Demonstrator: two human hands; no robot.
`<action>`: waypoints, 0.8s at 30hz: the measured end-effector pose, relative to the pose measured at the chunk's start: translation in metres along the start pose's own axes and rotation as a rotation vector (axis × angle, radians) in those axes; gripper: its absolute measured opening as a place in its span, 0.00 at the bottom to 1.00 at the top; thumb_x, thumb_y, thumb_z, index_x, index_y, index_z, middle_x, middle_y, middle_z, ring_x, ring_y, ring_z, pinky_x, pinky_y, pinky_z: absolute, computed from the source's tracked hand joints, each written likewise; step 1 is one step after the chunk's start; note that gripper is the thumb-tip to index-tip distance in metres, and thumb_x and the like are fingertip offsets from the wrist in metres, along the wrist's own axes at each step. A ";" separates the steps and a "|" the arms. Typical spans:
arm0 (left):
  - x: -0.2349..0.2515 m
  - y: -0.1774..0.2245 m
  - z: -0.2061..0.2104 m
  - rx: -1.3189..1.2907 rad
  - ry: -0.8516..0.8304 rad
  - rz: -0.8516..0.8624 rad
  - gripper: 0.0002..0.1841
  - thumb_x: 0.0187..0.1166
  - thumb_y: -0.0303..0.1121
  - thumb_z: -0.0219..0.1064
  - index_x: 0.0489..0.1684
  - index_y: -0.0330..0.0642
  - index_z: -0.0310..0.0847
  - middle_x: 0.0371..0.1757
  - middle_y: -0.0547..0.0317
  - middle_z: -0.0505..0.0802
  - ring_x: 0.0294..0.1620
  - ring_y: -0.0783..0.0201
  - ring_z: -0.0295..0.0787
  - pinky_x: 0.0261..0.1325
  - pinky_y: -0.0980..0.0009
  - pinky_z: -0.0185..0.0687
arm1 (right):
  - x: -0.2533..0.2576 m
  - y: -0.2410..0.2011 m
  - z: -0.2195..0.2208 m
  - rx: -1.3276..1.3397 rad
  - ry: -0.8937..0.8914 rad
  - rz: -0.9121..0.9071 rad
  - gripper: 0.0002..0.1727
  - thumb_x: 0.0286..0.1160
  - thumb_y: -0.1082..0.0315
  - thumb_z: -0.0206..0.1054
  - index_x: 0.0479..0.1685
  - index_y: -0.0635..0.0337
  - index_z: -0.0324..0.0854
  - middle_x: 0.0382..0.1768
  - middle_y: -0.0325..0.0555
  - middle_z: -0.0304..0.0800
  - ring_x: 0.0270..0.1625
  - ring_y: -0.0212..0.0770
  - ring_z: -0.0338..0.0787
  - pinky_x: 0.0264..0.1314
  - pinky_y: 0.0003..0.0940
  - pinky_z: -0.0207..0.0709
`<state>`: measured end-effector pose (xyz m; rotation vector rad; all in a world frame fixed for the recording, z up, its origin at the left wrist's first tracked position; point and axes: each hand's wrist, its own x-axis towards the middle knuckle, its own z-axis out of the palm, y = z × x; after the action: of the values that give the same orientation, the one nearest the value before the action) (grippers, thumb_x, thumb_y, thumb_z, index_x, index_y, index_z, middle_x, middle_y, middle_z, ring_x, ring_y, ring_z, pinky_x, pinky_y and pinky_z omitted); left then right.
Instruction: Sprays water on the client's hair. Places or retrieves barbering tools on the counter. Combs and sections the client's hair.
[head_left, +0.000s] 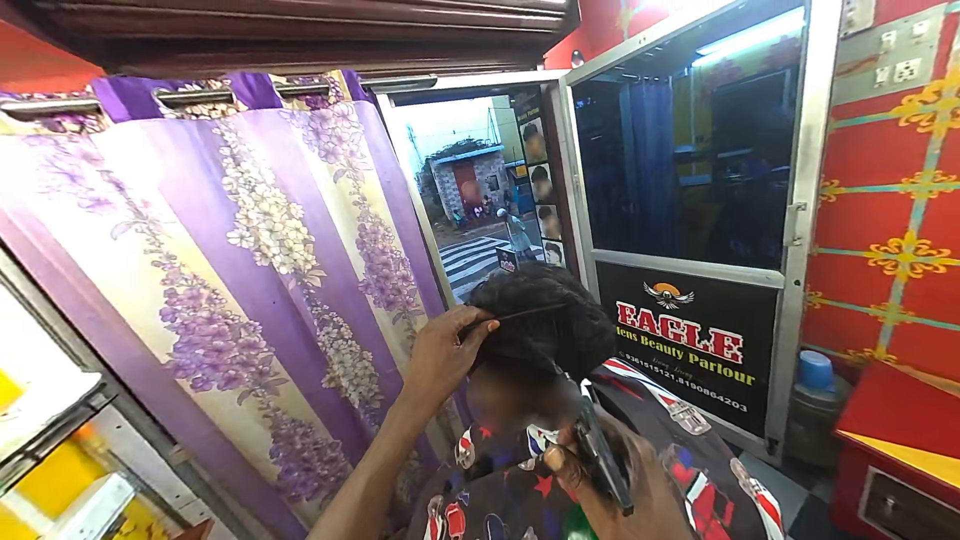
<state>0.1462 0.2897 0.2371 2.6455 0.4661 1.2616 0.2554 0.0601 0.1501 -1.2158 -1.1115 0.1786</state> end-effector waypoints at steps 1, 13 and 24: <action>-0.002 -0.001 0.000 -0.066 0.007 -0.021 0.09 0.81 0.43 0.69 0.44 0.54 0.93 0.42 0.72 0.94 0.43 0.74 0.90 0.50 0.66 0.88 | 0.000 0.000 0.003 0.024 -0.060 0.002 0.26 0.70 0.44 0.76 0.49 0.59 0.85 0.35 0.36 0.91 0.34 0.29 0.90 0.38 0.32 0.86; -0.126 -0.016 0.053 -0.290 0.750 -0.087 0.18 0.91 0.39 0.55 0.56 0.29 0.79 0.41 0.65 0.87 0.39 0.80 0.83 0.43 0.84 0.81 | -0.001 0.001 0.036 -0.116 -0.328 0.093 0.33 0.68 0.36 0.74 0.55 0.57 0.85 0.36 0.40 0.94 0.39 0.39 0.93 0.44 0.47 0.87; -0.087 -0.024 0.061 -0.198 0.427 -0.282 0.18 0.89 0.38 0.55 0.56 0.29 0.81 0.35 0.57 0.86 0.31 0.72 0.80 0.37 0.74 0.79 | -0.016 0.022 0.002 0.254 -0.036 0.080 0.22 0.73 0.48 0.75 0.47 0.59 0.85 0.34 0.37 0.91 0.33 0.33 0.91 0.38 0.33 0.89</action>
<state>0.1371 0.2802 0.1285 2.0592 0.7037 1.6744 0.2557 0.0597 0.1234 -1.0336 -1.0377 0.3926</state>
